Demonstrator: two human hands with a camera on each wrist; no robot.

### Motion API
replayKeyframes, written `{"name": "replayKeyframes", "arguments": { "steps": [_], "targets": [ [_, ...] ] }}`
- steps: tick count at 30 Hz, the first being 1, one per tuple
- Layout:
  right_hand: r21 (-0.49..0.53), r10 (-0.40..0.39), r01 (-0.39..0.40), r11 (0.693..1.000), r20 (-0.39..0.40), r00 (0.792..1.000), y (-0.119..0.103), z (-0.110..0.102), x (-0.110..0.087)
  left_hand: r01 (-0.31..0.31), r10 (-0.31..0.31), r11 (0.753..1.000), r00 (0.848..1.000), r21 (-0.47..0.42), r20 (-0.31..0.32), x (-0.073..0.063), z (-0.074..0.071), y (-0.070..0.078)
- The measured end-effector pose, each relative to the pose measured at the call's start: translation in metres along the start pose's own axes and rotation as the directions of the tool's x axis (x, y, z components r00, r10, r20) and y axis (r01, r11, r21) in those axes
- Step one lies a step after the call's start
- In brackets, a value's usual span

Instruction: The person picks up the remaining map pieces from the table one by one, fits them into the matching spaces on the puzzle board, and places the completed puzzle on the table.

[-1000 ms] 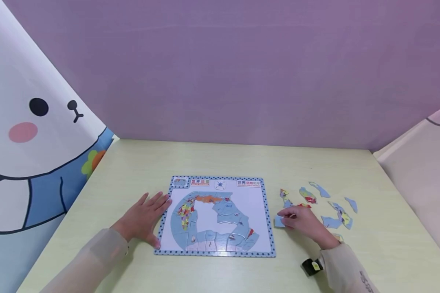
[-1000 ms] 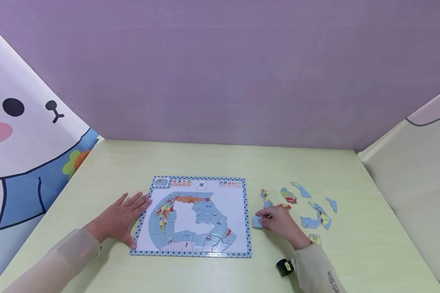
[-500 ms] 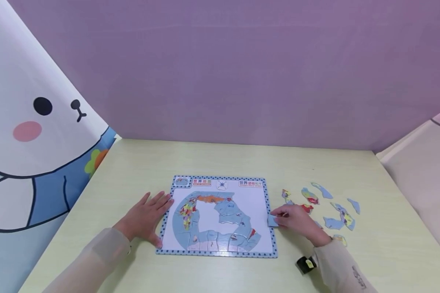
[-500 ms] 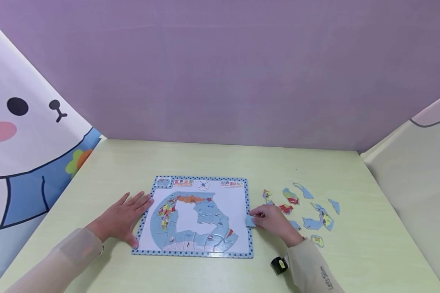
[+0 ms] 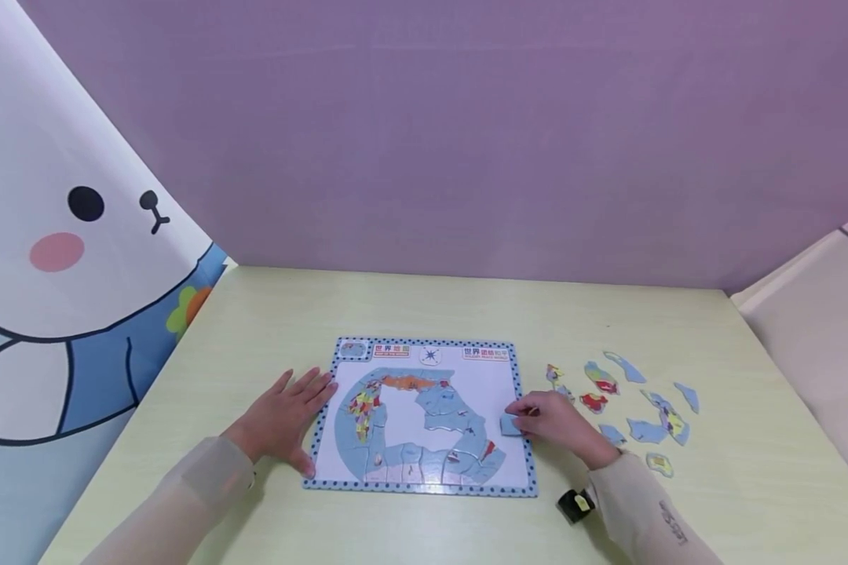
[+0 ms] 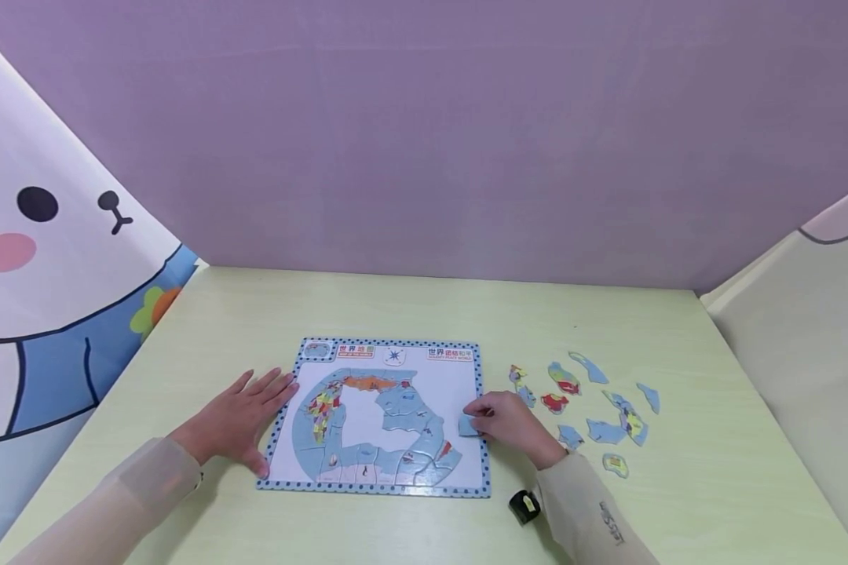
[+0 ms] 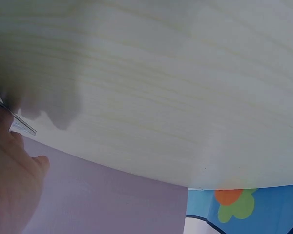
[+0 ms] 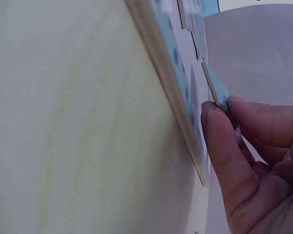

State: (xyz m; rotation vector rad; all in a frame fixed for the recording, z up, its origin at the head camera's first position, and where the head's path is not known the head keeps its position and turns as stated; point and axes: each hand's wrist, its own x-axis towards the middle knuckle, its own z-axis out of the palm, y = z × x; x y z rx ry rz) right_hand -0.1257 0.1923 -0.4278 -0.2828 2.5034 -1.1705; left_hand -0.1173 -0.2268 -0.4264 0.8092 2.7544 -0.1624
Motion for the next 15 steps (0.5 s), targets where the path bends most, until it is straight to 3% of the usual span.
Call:
{"name": "replayKeyframes", "arguments": {
  "steps": [11,15],
  "targets": [
    [0.006,-0.023,0.022,1.000,0.038,0.999,-0.007,0.007,0.012,0.003,-0.003,1.000,1.000,0.014,0.003,0.002,0.001,0.001],
    [0.018,0.001,-0.002,1.000,0.031,1.000,-0.012,0.010,0.015,0.005,-0.005,1.000,1.000,0.008,0.004,0.002,0.001,0.000]
  ]
}}
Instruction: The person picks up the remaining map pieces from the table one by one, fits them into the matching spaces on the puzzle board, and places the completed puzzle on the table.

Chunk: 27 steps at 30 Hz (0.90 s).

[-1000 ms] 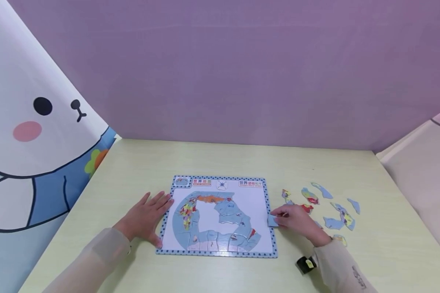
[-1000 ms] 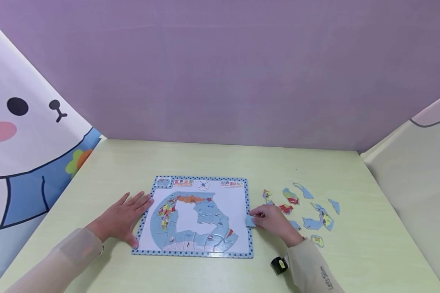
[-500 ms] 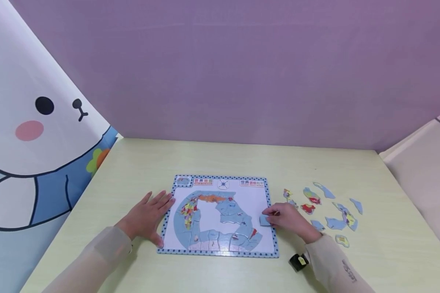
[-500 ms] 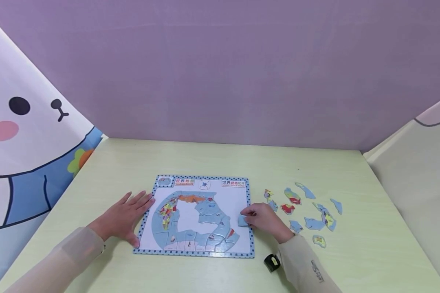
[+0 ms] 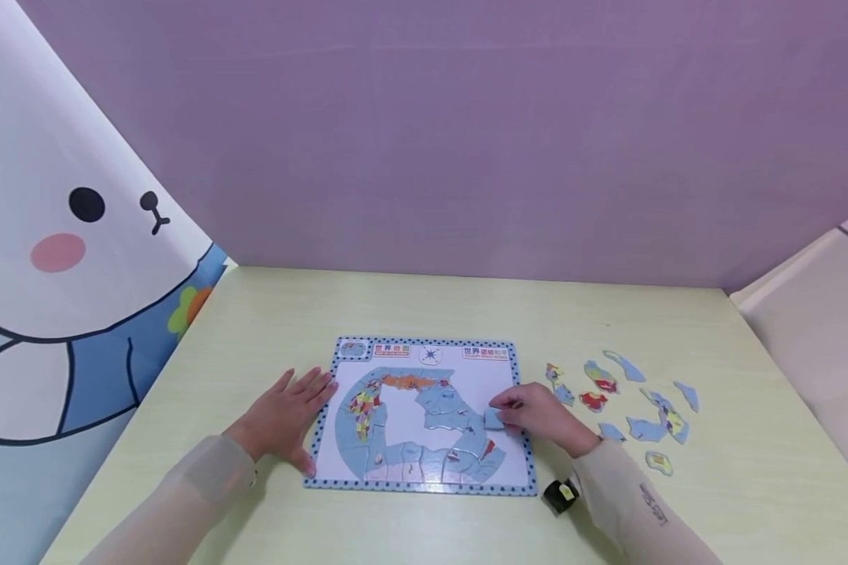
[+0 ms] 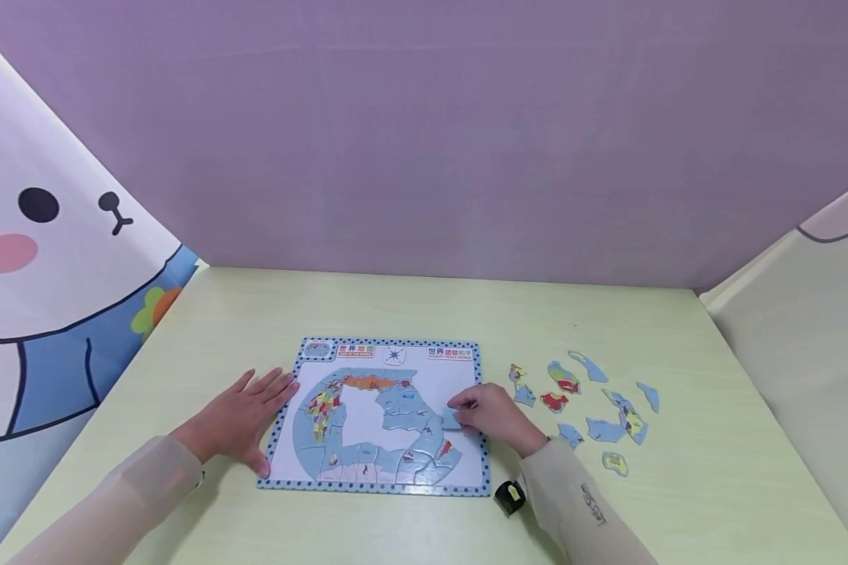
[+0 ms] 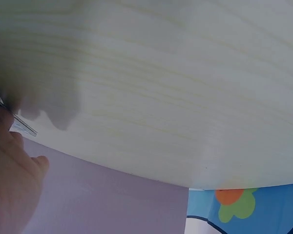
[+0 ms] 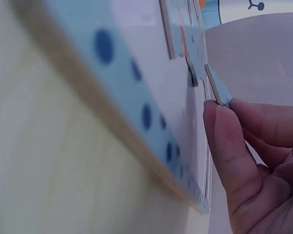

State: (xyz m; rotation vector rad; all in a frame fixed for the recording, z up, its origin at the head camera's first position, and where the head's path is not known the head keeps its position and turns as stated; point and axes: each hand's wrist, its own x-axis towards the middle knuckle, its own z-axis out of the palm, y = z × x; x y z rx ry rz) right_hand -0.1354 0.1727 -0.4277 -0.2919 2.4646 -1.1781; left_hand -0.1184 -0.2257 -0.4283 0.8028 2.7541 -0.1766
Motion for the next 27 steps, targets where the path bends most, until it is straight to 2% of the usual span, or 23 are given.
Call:
{"name": "replayKeyframes", "arguments": {
  "steps": [7,12,21,27],
  "targets": [
    [0.022,0.013,-0.013,1.000,-0.008,1.000,-0.011,0.006,0.005,0.000,0.000,1.000,1.000,-0.003,0.005,0.000,0.000,0.000],
    [0.014,-0.008,0.008,1.000,-0.014,1.000,-0.017,0.011,0.009,0.008,-0.007,1.000,1.000,-0.025,0.013,0.000,-0.001,0.001],
    [0.037,-0.078,0.077,0.996,0.050,0.996,-0.024,0.019,0.013,0.005,-0.005,0.999,1.000,-0.049,0.007,-0.001,-0.001,-0.001],
    [0.067,-0.053,0.048,0.997,0.069,0.996,-0.030,0.025,0.016,0.004,-0.004,0.998,1.000,-0.058,0.008,0.000,-0.001,-0.002]
  ]
}}
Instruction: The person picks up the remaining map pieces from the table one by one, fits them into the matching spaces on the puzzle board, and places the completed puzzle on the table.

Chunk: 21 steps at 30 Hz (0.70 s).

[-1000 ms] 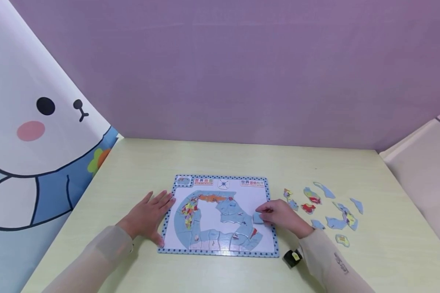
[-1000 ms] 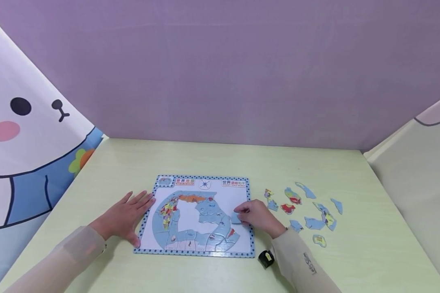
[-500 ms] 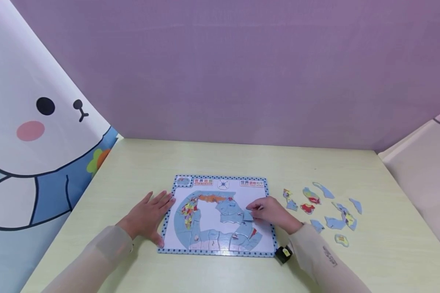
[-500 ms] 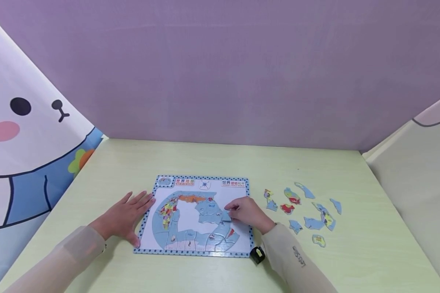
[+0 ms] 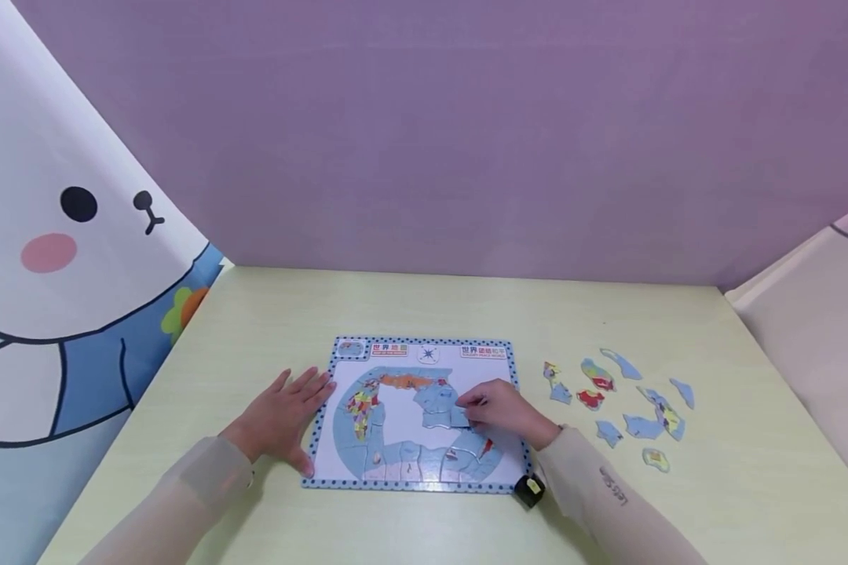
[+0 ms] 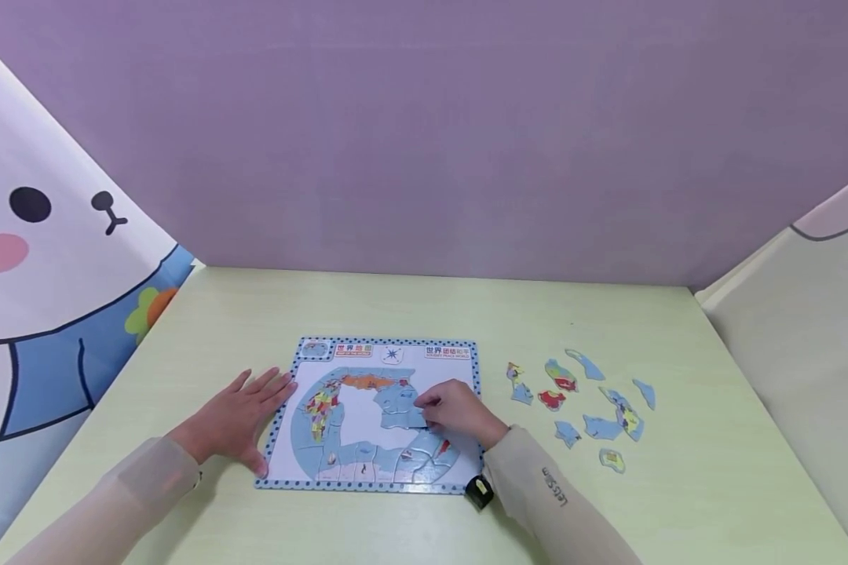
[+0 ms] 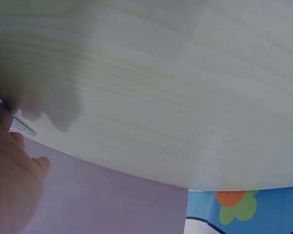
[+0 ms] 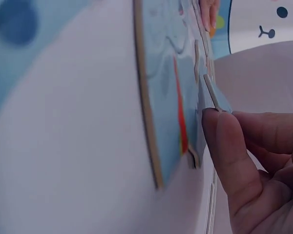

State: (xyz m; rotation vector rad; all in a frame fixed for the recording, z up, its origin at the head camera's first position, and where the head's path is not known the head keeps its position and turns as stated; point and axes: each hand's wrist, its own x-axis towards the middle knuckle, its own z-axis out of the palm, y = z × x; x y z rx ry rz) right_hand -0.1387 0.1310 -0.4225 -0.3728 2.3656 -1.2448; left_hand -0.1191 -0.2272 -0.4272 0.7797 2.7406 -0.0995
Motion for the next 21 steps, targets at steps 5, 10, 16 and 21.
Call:
{"name": "replayKeyframes", "arguments": {
  "steps": [5,10,16,21],
  "targets": [
    [0.003,0.009,-0.009,1.000,-0.003,1.000,-0.003,0.007,0.002,0.003,-0.003,1.000,1.000,-0.026,0.015,0.003,0.001,-0.003],
    [0.000,-0.016,0.016,1.000,0.018,1.000,-0.009,0.013,0.006,0.002,-0.002,0.999,1.000,-0.037,0.008,0.002,0.003,-0.005],
    [-0.012,-0.059,0.060,0.998,0.048,0.997,-0.014,0.019,0.012,-0.008,0.008,1.000,1.000,-0.029,-0.005,0.002,0.002,-0.005],
    [-0.030,-0.106,0.109,0.994,0.068,0.992,-0.017,0.027,0.017,-0.004,0.004,0.999,1.000,-0.039,-0.008,0.001,0.003,-0.004]
  ]
}}
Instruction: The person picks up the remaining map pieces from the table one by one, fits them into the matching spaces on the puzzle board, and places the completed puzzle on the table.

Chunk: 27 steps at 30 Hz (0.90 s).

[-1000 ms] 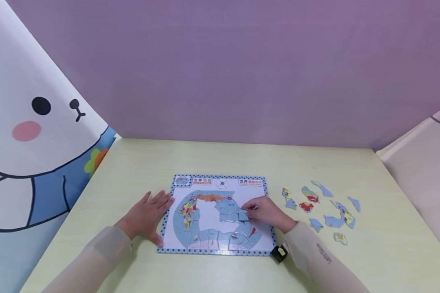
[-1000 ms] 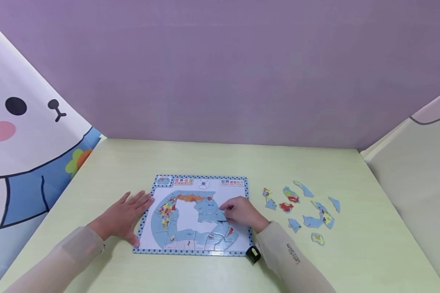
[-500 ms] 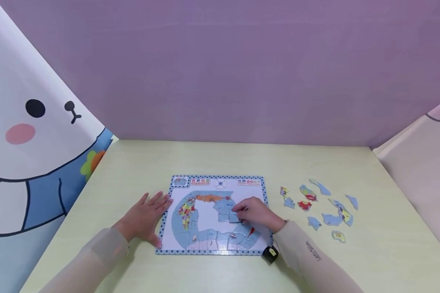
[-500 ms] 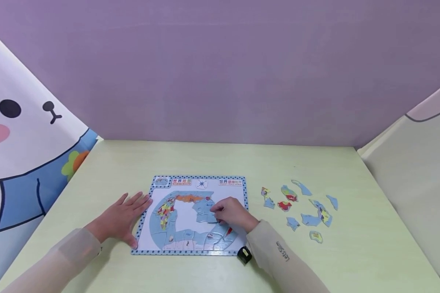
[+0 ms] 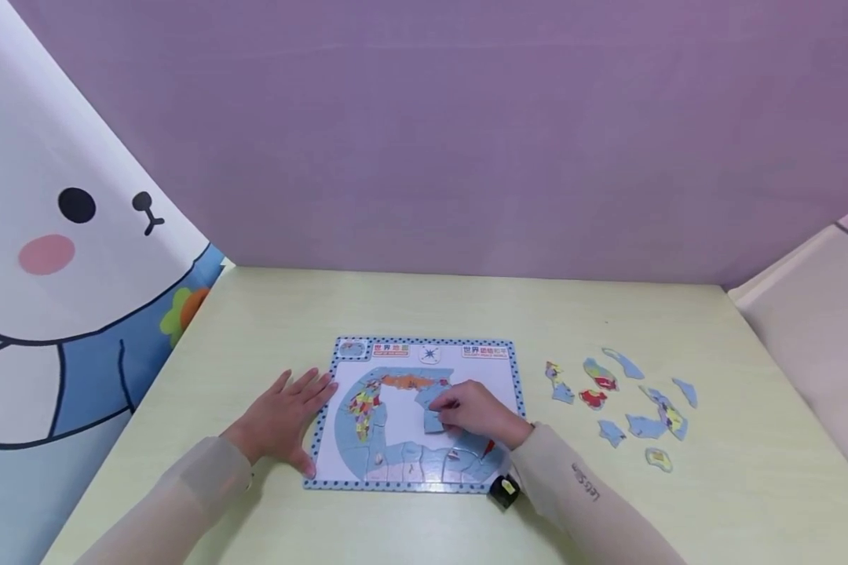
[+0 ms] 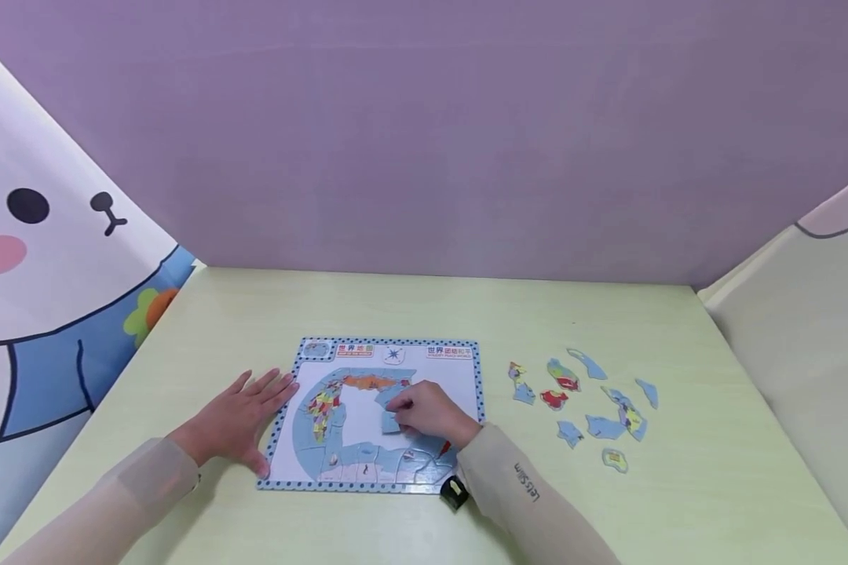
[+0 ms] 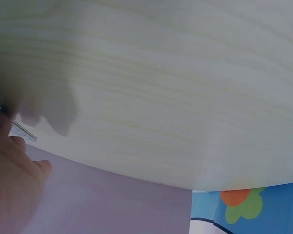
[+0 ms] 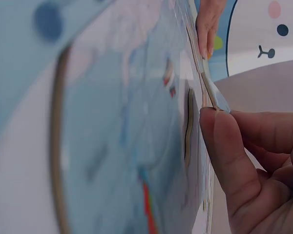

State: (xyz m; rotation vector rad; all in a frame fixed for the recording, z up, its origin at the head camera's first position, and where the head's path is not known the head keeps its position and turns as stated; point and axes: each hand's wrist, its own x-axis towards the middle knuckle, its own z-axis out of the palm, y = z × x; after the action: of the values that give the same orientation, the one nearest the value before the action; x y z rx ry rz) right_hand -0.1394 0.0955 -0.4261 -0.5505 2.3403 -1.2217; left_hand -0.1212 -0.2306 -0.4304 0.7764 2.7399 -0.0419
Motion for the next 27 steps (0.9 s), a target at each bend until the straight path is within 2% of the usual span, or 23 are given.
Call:
{"name": "replayKeyframes", "arguments": {
  "steps": [12,17,22,27],
  "targets": [
    [-0.028,-0.005,0.006,1.000,0.018,1.000,-0.011,0.012,0.008,-0.017,0.017,0.997,1.000,0.069,0.007,0.001,-0.002,0.002],
    [-0.054,-0.027,0.029,0.998,0.024,0.999,-0.016,0.018,0.013,-0.005,0.004,0.998,1.000,0.056,0.015,0.001,-0.002,0.003],
    [-0.028,-0.029,0.030,0.999,0.040,0.999,-0.021,0.023,0.015,0.036,-0.037,0.999,0.997,0.016,0.062,0.002,-0.004,0.004],
    [-0.013,-0.021,0.022,1.000,0.041,0.999,-0.027,0.026,0.015,0.039,-0.040,0.999,0.996,0.017,0.075,0.002,-0.006,0.005]
  ]
}}
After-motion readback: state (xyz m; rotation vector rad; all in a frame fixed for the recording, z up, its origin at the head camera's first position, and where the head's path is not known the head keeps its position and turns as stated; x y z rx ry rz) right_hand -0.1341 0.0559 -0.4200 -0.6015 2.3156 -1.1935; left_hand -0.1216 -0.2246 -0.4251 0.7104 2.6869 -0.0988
